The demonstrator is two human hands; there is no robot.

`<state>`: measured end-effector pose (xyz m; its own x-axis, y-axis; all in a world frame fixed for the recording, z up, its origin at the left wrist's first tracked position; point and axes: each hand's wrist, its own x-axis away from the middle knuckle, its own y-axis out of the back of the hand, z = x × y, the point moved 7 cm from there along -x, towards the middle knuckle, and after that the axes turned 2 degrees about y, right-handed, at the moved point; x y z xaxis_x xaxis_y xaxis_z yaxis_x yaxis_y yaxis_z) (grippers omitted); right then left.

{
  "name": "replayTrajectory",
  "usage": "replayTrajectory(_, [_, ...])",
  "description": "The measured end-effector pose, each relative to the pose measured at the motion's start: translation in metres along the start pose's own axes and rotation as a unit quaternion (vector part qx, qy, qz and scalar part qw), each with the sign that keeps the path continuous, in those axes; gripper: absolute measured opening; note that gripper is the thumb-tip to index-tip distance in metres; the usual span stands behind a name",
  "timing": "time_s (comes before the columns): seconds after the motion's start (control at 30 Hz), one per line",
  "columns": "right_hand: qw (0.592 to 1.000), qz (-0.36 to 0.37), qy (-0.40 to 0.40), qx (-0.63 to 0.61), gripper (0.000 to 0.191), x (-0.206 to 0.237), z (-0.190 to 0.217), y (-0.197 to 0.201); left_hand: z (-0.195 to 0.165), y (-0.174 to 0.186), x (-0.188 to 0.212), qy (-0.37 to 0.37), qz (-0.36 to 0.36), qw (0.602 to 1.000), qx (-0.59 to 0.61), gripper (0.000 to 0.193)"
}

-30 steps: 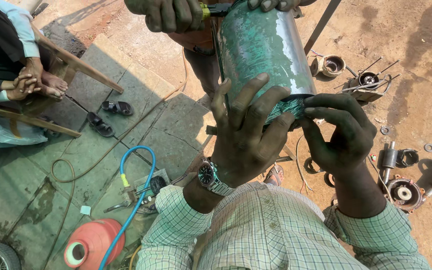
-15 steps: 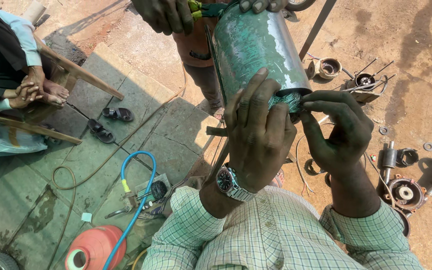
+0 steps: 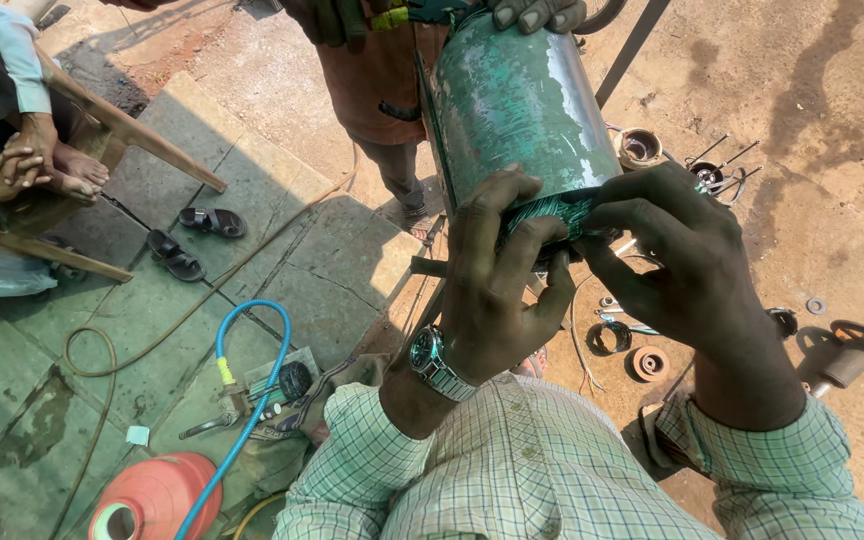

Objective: The person uses pliers to cut and remove green wire from a cylindrical motor component held by another person. The person then picks up a small motor part from the floor and continues to adjust the wires inside the cylinder.

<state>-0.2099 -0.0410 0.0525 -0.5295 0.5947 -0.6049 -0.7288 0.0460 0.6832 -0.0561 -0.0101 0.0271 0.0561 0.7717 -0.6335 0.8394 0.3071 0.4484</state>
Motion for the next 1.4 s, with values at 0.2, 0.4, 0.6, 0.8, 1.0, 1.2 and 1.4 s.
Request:
replayTrajectory(0.2, [0.986, 0.111, 0.054, 0.114, 0.015, -0.016, 0.009, -0.005, 0.0, 0.003, -0.007, -0.025, 0.014, 0.999, -0.025, 0.028])
replayTrajectory(0.4, [0.961, 0.21, 0.04, 0.178, 0.019, -0.026, 0.014, -0.009, 0.0, 0.008, -0.009, -0.018, 0.034, 0.999, -0.013, 0.027])
replayTrajectory(0.6, [0.955, 0.224, 0.051, 0.187, 0.021, -0.027, 0.017, -0.01, -0.001, 0.008, -0.01, -0.016, 0.028, 0.999, -0.009, 0.024])
replayTrajectory(0.8, [0.952, 0.239, 0.037, 0.19, 0.023, -0.018, 0.007, -0.014, 0.001, 0.006, -0.007, -0.023, 0.023, 0.999, -0.02, 0.024])
replayTrajectory(1.0, [0.941, 0.252, -0.001, 0.227, 0.027, -0.014, 0.005, -0.014, 0.004, 0.005, -0.004, -0.017, 0.026, 0.999, -0.022, 0.024])
replayTrajectory(1.2, [0.92, 0.269, -0.013, 0.283, 0.029, -0.021, 0.012, -0.016, 0.003, 0.009, -0.003, -0.016, 0.023, 0.999, -0.022, 0.023])
replayTrajectory(1.4, [0.9, 0.262, -0.004, 0.347, 0.025, -0.028, 0.022, -0.018, 0.006, 0.011, 0.001, -0.034, 0.039, 0.999, 0.004, 0.027])
